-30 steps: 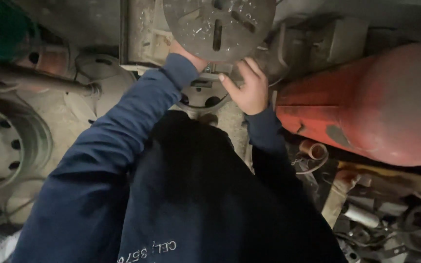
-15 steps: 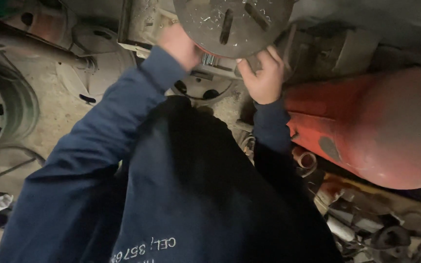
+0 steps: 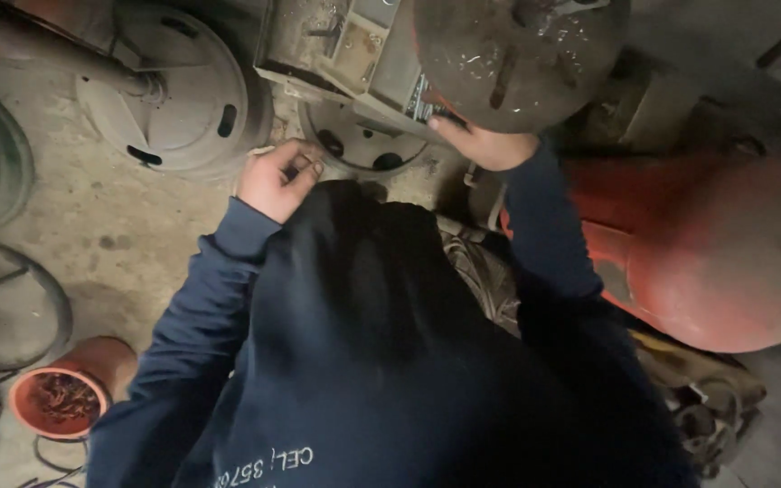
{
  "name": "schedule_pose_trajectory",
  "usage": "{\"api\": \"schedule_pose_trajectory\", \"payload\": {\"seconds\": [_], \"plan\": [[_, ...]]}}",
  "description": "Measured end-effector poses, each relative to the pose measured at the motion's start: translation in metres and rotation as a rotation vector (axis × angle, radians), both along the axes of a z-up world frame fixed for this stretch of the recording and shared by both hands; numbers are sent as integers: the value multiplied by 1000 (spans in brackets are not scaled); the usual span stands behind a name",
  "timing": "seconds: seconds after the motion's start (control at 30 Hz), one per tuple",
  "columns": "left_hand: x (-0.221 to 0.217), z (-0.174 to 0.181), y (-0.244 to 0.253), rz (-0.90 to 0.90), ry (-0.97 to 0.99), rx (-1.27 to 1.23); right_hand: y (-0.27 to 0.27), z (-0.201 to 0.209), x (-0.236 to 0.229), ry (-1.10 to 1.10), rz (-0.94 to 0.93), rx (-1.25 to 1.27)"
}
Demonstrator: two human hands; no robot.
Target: The person selects metal rods from a compartmentalized organizer and grinds their ends against a bench grinder wheel. The person handles the rods one at a time, rotating them while grinding, and places them back into the organizer after each rod is processed.
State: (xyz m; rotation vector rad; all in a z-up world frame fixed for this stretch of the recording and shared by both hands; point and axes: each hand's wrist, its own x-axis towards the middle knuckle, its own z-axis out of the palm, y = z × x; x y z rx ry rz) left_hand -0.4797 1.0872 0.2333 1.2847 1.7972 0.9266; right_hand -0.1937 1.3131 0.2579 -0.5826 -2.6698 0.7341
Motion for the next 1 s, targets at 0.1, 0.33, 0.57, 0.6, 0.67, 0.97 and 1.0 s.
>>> {"api": "schedule_pose_trajectory", "payload": {"seconds": [0.1, 0.33, 0.57, 0.6, 0.67, 0.97, 1.0], "plan": [[-3, -5, -7, 36, -130, 86, -2, 8, 8, -187, 11, -176], [-19, -5, -24, 68, -188, 41, 13, -9, 23, -162, -53, -27], [-28, -6, -38, 39, -116, -43, -3, -5, 0, 4, -281, 19], [-28, -7, -40, 35, -121, -48, -9, 0, -4, -3, -286, 15], [-30, -9, -42, 1, -128, -30, -20, 12, -11, -238, -440, 16], [-36, -16, -42, -44, -142, 20, -6, -11, -15, -280, -380, 227], [-35, -15, -41, -49, -143, 15, 1, -26, -9, -282, -385, 223]]}}
